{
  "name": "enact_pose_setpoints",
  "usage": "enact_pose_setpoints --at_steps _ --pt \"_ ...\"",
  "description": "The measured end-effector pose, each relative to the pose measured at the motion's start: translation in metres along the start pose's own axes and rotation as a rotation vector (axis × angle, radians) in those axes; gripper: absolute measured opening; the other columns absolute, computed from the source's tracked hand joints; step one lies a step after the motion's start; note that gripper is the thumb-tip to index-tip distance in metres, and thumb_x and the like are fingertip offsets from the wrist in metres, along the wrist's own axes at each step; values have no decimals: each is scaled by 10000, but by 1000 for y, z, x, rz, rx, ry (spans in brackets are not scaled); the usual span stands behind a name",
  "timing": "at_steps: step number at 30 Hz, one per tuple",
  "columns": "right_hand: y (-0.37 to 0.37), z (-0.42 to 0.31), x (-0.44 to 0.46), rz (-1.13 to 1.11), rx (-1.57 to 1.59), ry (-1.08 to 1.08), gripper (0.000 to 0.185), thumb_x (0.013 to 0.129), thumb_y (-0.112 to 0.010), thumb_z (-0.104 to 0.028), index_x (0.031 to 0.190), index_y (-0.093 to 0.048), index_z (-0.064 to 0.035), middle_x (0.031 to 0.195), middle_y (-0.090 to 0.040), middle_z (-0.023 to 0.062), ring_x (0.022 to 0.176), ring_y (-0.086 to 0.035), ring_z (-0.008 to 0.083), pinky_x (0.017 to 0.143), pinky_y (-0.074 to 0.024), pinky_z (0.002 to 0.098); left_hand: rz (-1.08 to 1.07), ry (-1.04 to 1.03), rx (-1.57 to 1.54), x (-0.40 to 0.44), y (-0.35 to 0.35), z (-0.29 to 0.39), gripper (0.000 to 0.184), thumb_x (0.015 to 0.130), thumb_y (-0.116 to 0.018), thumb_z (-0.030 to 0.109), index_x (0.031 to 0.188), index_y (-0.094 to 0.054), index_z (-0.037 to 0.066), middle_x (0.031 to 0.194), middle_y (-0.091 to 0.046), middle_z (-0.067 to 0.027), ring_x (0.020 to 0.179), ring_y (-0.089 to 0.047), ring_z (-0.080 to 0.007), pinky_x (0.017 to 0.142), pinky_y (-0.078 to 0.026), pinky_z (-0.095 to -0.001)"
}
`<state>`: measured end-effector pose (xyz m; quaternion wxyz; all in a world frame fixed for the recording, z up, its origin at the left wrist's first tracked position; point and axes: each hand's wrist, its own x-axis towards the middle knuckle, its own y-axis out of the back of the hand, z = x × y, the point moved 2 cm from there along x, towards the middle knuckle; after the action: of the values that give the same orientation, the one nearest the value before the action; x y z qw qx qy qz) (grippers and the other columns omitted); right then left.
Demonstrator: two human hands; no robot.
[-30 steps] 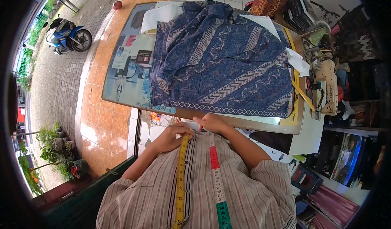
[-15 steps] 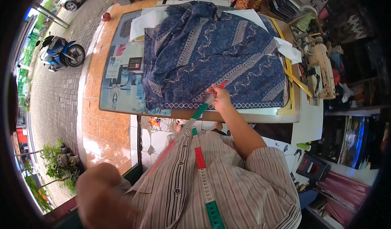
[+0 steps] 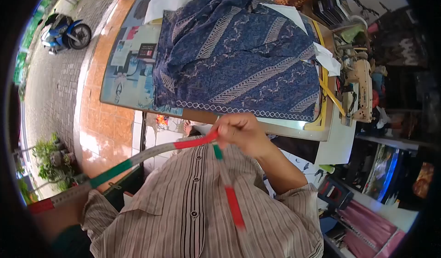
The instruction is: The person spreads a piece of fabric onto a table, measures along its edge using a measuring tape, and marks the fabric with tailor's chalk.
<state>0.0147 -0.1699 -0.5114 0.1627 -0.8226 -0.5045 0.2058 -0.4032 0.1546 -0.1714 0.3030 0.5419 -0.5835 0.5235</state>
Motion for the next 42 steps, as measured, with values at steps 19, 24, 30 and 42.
enact_pose_setpoints --at_steps 19,24,30,42 --pt "-19 64 17 30 -446 -150 210 950 -641 -195 914 -687 8 747 -547 -15 656 -460 50 599 -362 220 -2553 1401 557 -573 152 268 483 747 -737 371 1123 -704 71 1117 -681 -183 1046 -644 -369 928 -511 -431" --pt "-6 76 14 101 -562 -116 234 928 -666 -218 875 -686 9 731 -546 -5 614 -437 59 564 -349 241 -2199 1024 -132 -549 122 231 574 739 -791 327 1241 -629 100 1246 -617 -193 1119 -601 -364 956 -495 -424" --pt "-8 88 14 83 -828 -8 268 893 -688 -282 854 -699 -18 769 -625 81 632 -558 170 565 -409 308 -2032 1203 -1 -447 36 182 326 862 -677 214 1156 -643 78 1041 -666 -152 960 -648 -340 813 -516 -435" --pt "-13 92 39 -233 -1044 24 289 863 -696 -316 950 -706 -40 855 -677 103 766 -644 272 694 -488 370 -1790 1171 -884 -421 -81 313 262 807 -741 175 1013 -687 22 915 -656 -161 809 -640 -280 697 -503 -367"
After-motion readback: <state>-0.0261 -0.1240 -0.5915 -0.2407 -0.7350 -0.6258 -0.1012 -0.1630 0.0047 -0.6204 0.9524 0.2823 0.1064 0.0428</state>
